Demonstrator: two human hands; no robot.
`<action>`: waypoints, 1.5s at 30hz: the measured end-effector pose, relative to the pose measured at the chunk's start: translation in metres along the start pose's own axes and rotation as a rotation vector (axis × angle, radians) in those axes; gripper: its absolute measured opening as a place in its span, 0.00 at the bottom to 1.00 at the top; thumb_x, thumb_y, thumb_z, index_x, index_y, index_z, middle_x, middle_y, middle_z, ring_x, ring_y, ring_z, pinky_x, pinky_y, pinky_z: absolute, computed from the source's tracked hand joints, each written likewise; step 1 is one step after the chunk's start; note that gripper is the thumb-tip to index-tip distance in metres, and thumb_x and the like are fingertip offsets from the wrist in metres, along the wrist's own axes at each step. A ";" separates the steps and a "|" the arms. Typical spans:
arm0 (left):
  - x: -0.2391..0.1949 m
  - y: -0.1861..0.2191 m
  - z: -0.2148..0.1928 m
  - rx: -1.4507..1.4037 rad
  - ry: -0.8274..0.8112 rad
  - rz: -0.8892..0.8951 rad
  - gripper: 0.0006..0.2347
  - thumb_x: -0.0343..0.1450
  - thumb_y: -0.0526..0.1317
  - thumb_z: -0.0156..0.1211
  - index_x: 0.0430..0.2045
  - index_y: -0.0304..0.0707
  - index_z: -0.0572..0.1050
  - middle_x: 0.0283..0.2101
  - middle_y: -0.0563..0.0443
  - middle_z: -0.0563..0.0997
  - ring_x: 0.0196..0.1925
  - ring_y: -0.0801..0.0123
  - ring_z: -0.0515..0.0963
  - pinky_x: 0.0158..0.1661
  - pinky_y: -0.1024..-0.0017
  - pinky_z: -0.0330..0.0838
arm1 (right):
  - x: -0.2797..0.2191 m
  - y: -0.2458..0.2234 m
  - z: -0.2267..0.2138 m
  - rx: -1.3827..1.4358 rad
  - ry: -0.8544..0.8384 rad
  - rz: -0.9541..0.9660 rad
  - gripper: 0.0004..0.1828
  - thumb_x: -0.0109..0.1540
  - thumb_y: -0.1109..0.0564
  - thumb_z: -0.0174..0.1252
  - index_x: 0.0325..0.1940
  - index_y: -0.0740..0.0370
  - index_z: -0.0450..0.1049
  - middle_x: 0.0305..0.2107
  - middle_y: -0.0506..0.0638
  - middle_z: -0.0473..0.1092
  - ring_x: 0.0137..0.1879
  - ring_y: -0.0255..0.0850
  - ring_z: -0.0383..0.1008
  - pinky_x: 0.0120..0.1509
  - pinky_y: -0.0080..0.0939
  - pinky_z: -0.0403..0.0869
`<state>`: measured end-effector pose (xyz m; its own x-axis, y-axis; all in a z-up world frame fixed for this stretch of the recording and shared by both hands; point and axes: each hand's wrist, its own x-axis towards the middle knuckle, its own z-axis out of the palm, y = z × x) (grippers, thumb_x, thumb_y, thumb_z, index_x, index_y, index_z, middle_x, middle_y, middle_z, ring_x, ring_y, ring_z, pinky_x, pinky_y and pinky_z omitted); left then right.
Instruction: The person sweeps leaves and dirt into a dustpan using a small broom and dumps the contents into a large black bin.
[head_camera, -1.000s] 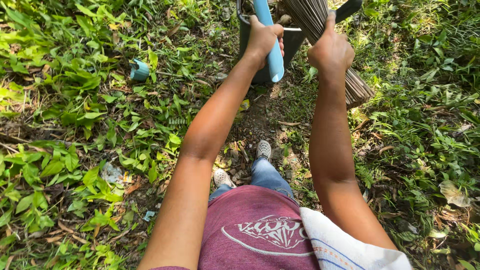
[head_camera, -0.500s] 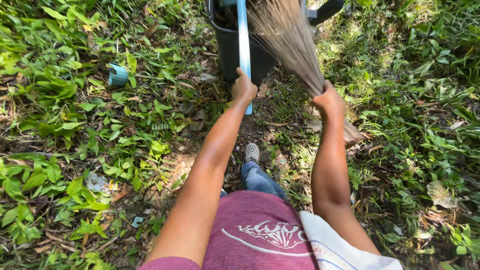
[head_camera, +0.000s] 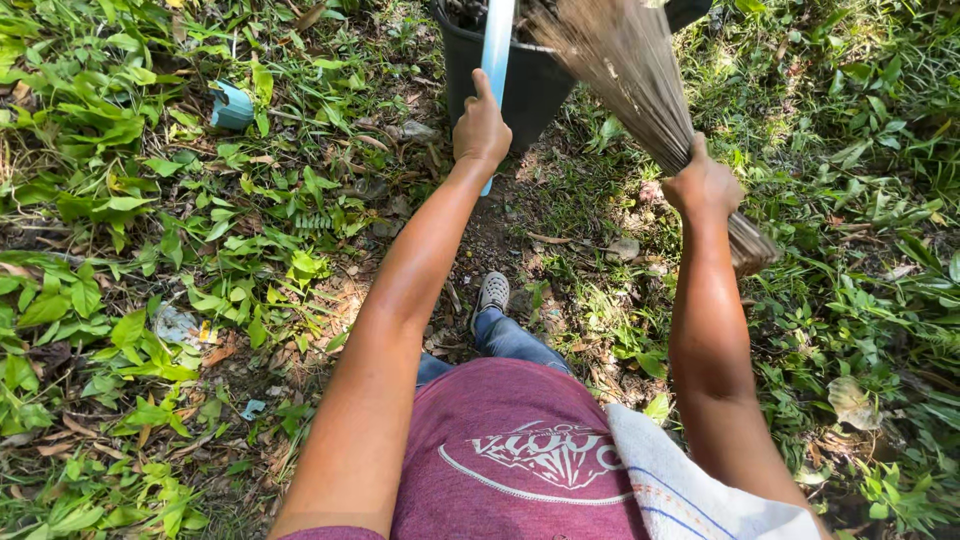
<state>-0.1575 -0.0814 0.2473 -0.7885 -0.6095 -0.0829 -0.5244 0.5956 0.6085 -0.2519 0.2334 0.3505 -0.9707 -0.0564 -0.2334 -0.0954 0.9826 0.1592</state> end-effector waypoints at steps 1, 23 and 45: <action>-0.005 -0.001 -0.003 0.005 -0.008 0.020 0.36 0.70 0.33 0.56 0.71 0.36 0.40 0.52 0.25 0.74 0.40 0.40 0.83 0.36 0.54 0.83 | -0.007 0.004 0.006 0.042 0.003 0.017 0.48 0.55 0.52 0.57 0.79 0.38 0.49 0.42 0.61 0.75 0.46 0.58 0.78 0.48 0.58 0.75; -0.140 -0.140 0.022 -0.052 -0.229 0.098 0.37 0.68 0.35 0.61 0.70 0.35 0.43 0.40 0.31 0.80 0.31 0.44 0.82 0.28 0.50 0.76 | -0.246 -0.041 0.209 1.833 -0.675 0.081 0.20 0.51 0.67 0.56 0.47 0.63 0.67 0.28 0.57 0.72 0.30 0.49 0.77 0.35 0.52 0.79; -0.259 -0.333 -0.040 -0.395 0.172 -0.235 0.36 0.65 0.34 0.62 0.69 0.41 0.50 0.45 0.36 0.80 0.35 0.51 0.84 0.34 0.57 0.79 | -0.280 -0.312 0.340 1.546 -1.649 0.344 0.10 0.55 0.60 0.57 0.40 0.61 0.68 0.22 0.58 0.72 0.26 0.48 0.73 0.33 0.48 0.76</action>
<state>0.2343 -0.1429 0.0976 -0.5816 -0.8008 -0.1428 -0.4933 0.2076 0.8447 0.1245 0.0025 0.0405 0.1251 -0.5620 -0.8176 0.9475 0.3121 -0.0696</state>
